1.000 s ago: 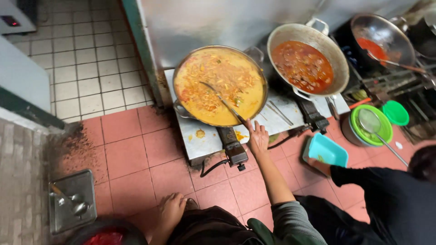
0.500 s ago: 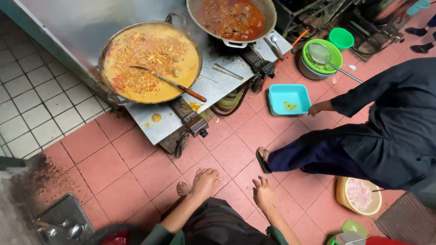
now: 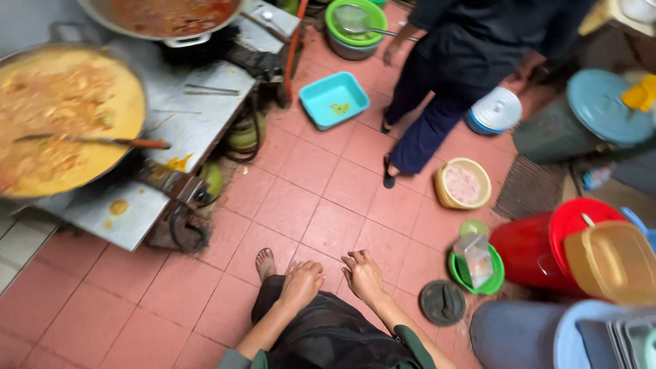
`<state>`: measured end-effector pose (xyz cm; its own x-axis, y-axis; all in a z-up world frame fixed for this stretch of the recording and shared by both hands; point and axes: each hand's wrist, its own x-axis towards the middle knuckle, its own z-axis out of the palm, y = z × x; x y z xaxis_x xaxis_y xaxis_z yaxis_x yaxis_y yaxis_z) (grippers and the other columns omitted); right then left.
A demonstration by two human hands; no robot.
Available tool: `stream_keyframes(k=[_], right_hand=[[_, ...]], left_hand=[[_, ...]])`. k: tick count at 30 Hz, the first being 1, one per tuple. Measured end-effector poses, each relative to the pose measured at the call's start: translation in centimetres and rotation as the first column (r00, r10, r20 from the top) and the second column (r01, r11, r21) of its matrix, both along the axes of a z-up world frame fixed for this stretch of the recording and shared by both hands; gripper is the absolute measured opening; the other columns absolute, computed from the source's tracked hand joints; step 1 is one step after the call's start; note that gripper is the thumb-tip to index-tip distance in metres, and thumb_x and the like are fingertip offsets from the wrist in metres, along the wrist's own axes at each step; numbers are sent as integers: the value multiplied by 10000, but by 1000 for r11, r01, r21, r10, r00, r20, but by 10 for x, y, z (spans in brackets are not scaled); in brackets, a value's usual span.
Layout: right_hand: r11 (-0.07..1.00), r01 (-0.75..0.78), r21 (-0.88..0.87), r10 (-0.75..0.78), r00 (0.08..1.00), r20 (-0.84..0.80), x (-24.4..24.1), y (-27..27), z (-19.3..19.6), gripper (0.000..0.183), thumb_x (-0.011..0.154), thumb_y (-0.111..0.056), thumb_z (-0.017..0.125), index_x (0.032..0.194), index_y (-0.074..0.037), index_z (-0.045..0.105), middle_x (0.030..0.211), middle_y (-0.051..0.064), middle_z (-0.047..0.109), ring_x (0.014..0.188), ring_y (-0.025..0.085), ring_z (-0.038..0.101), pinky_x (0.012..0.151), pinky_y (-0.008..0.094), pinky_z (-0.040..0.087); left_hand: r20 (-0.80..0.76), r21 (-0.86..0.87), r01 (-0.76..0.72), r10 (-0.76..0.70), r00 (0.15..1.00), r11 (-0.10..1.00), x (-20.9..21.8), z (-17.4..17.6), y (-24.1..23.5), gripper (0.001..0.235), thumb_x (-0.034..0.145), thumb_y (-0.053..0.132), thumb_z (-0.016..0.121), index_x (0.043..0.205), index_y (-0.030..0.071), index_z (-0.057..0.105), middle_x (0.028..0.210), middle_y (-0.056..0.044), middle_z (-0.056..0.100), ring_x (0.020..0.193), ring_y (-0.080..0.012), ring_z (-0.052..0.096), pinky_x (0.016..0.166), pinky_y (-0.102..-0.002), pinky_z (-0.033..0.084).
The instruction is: Preparing mushrooms and stirring various dishes in large pots on a stove.
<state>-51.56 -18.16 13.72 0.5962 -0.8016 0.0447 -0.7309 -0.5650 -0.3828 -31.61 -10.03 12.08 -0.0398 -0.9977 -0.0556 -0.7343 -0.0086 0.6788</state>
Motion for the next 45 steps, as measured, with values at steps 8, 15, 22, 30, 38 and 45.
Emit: stream_keyframes(k=[8,15,22,30,38,45], right_hand=[[960,276,-40,-269,955,129,-60,-16,36,296,837,-179,764,1109,-63,757,1166,114,712,1110,343,598,871,440,541],[854,520,-21,-518,854,45,-124,-98,57,447,845,-228,765,1255,-64,693,1317,129,644,1237,362,544,933,464,517],[775,629,-59,-631,774,-45,-182,-241,71,561,835,-288,772,1333,-65,643,1435,187,550,1376,387,435,1008,523,433],[732,681,-22,-679,732,65,-245,-354,11,225,874,-224,749,1044,-85,796,1177,108,739,1291,321,592,1050,444,492],[906,412,92,-412,911,-23,-295,-499,-6,288,818,-208,772,1074,-76,781,1167,137,721,1202,375,580,997,474,472],[993,119,2,-118,983,-139,-341,-677,11,287,867,-209,751,1120,-74,764,1168,165,700,1219,394,559,985,482,479]], left_hand=[[36,39,203,-205,978,978,-43,9,-51,163,867,231,725,924,81,696,967,-94,701,1013,-317,647,1020,-534,430],[26,72,426,-429,903,902,-100,4,-170,187,861,234,732,965,84,689,1012,-100,688,1046,-311,645,1017,-505,462],[37,-175,441,-442,896,880,-145,20,-365,222,814,166,737,998,50,693,1123,-144,677,1063,-359,624,1017,-560,417],[66,-150,572,-569,820,807,-237,30,-519,118,932,151,646,1002,68,693,1032,-116,700,1042,-332,641,1013,-531,446],[1,-102,429,-432,902,897,-289,33,-623,100,933,137,593,906,106,685,925,-117,728,969,-326,673,978,-538,448],[33,-101,24,-21,999,995,-294,33,-709,166,944,208,603,858,82,669,914,-113,740,909,-344,669,944,-489,489]])
